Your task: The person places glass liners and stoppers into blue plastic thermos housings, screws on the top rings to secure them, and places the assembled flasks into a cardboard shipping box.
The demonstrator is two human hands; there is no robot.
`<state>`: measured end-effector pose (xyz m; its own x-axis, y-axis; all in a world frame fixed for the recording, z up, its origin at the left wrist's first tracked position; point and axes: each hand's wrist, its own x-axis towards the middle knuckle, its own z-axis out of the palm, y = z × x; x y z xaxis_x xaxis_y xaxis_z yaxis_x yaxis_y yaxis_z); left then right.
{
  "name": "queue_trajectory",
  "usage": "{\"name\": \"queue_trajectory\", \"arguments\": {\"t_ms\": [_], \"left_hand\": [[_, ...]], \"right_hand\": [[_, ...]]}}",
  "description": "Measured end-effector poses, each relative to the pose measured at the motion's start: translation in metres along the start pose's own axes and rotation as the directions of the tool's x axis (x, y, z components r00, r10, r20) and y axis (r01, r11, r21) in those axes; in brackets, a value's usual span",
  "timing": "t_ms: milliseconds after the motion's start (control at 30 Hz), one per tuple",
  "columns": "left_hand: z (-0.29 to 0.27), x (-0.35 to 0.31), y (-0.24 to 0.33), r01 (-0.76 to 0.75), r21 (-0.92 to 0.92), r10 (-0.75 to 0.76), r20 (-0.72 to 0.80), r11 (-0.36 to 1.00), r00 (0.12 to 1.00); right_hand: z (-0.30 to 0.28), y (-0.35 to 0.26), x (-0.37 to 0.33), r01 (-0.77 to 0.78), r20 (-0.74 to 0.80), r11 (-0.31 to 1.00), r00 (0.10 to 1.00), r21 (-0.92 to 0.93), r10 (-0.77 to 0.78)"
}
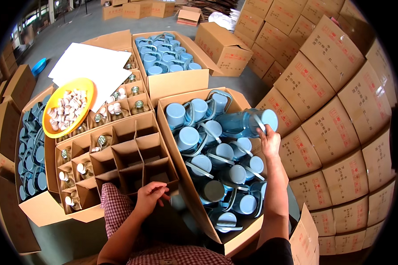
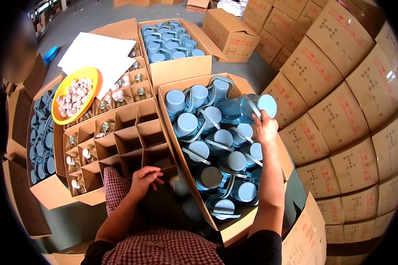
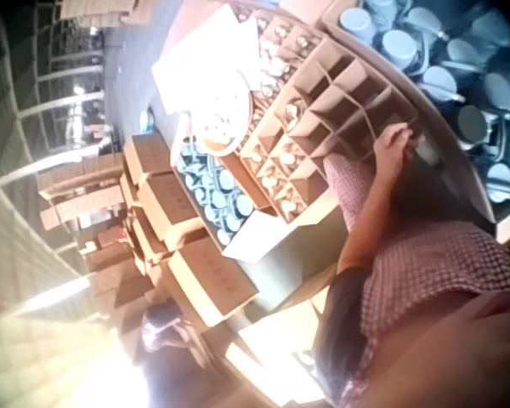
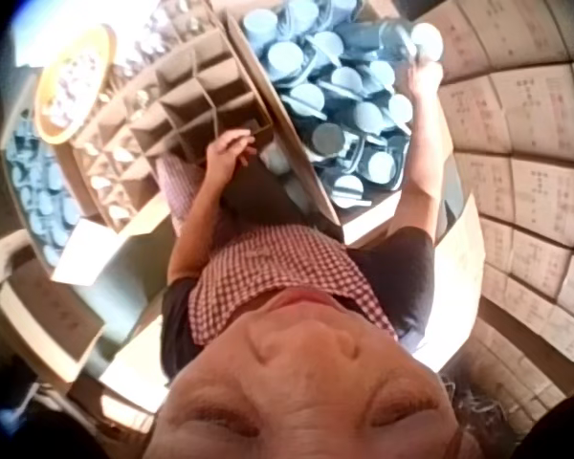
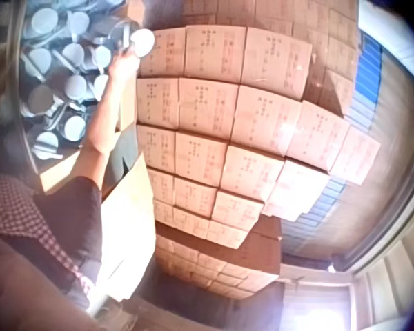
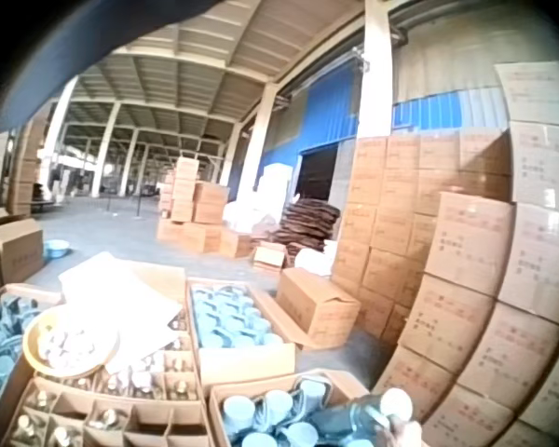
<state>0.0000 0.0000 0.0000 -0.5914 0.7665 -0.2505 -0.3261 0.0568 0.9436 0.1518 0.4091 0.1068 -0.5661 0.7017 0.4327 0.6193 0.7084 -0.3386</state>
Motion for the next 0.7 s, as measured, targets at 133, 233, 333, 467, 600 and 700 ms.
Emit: {"name": "queue_trajectory", "arguments": {"t_ms": [133,233,333,467,600,700], "left_hand": [[-0.002,0.004,0.000,0.018,-0.074,-0.017,0.004,0.997,1.000],[-0.005,0.005,-0.001,0.025,-0.102,-0.024,0.004,0.994,1.000],[-0.008,0.004,-0.003,0.008,-0.106,-0.007,0.001,0.994,1.000],[-0.007,0.004,-0.001,0.016,-0.135,-0.014,0.014,0.991,1.000],[-0.006,0.005,0.001,0.025,-0.146,-0.021,0.026,0.989,0.999],[-0.010,0.004,0.000,0.027,-0.164,-0.020,0.047,0.986,0.999]], "right_hand": [[0.013,-0.008,0.028,0.093,0.013,0.990,0.996,-0.105,-0.092],[0.009,0.002,0.041,0.144,0.021,0.974,0.990,-0.173,-0.142],[0.004,-0.018,0.043,0.219,0.088,0.970,0.974,-0.109,-0.210],[0.044,-0.037,0.051,0.308,0.247,0.926,0.936,-0.220,-0.252],[0.093,-0.018,0.054,0.276,0.420,0.902,0.899,-0.331,-0.122],[0.139,0.021,0.041,0.172,0.563,0.891,0.819,-0.420,0.107]]}}
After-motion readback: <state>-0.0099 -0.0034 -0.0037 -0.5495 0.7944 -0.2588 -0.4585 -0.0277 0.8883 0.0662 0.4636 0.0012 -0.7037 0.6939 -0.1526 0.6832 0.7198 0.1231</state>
